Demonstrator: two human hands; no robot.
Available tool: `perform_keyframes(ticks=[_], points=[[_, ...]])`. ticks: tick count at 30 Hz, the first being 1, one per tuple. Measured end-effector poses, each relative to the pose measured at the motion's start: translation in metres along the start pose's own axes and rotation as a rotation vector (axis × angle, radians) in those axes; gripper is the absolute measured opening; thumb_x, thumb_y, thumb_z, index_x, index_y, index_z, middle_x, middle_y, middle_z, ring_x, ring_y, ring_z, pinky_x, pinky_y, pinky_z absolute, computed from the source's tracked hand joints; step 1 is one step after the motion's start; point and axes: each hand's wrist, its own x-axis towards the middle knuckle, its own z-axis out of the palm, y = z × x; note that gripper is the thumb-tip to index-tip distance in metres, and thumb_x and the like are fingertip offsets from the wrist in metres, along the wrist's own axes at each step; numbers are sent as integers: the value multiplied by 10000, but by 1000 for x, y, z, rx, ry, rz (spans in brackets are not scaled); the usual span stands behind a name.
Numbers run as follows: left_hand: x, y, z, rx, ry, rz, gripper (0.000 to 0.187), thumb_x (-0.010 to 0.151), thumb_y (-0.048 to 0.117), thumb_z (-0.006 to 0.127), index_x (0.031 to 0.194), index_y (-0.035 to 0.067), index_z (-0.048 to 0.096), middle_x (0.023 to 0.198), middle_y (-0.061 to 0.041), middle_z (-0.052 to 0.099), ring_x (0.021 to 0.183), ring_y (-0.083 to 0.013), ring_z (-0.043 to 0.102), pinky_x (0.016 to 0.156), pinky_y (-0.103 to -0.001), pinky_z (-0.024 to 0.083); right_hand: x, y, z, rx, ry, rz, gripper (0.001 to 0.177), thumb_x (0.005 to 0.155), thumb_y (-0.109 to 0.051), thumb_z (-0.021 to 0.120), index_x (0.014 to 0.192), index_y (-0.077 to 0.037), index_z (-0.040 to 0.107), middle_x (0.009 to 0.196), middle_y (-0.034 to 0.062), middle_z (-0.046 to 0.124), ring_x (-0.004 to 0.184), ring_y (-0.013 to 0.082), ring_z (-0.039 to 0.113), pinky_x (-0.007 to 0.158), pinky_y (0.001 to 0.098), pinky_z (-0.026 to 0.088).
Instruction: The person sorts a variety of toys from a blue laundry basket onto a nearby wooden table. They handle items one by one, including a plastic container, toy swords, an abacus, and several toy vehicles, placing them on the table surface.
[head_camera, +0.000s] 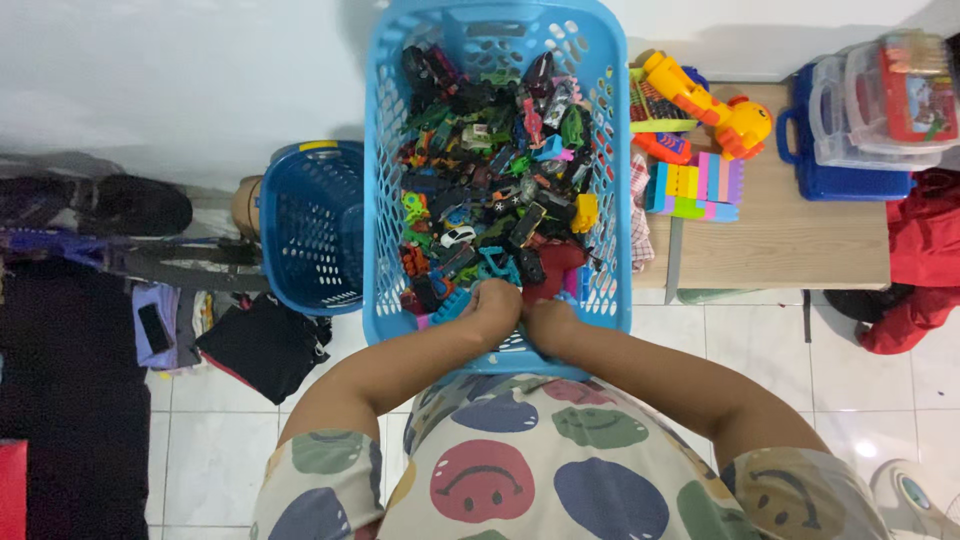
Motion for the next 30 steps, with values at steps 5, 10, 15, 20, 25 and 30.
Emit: perform_keyframes(ticks=[5,10,15,20,25,30], points=[[14,-8,-14,-93,-19,-187,184,845,204,698,959,158,835,939,-70,798,828,-267,768,543,-444,586,10,-4,9,-84,1,68,321,986,-276,537,1274,-185,647,1091,151,710,944,348,739,663,510,607],[-8,-24,-41,-59,-14,-101,233,822,267,721,996,156,828,1019,-78,789,929,-281,768,698,-419,607,12,-10,-41,-227,-64,110,373,1041,-400,462,1379,-311,592,1160,82,654,946,334,734,592,571,589],[-62,-49,-148,-195,-168,-113,526,710,501,775,1048,98,796,1112,-136,749,1036,-320,726,839,-444,595,-9,-26,-88,-231,-133,48,351,1018,-388,518,1285,-249,698,1183,110,664,980,351,717,630,571,591],[-91,-93,-178,-396,-108,-13,733,697,698,697,1015,47,805,1083,-211,756,1011,-365,727,879,-434,556,-30,-50,-125,-160,-148,36,491,908,-503,643,1250,-156,702,1134,148,685,987,323,716,739,451,587],[-92,-147,-163,-1121,-65,161,680,835,612,674,1037,-32,754,1084,-207,727,979,-305,706,840,-412,553,-17,-28,-96,-25,111,6,490,913,-159,598,1393,-251,567,930,183,738,838,376,761,679,514,610],[-99,-153,-175,-2170,23,289,606,920,422,671,1328,-24,628,1221,-138,696,1072,-240,687,948,-388,559,-37,-23,-119,14,232,89,344,881,-165,651,1204,-82,569,892,194,751,803,368,764,658,517,594]])
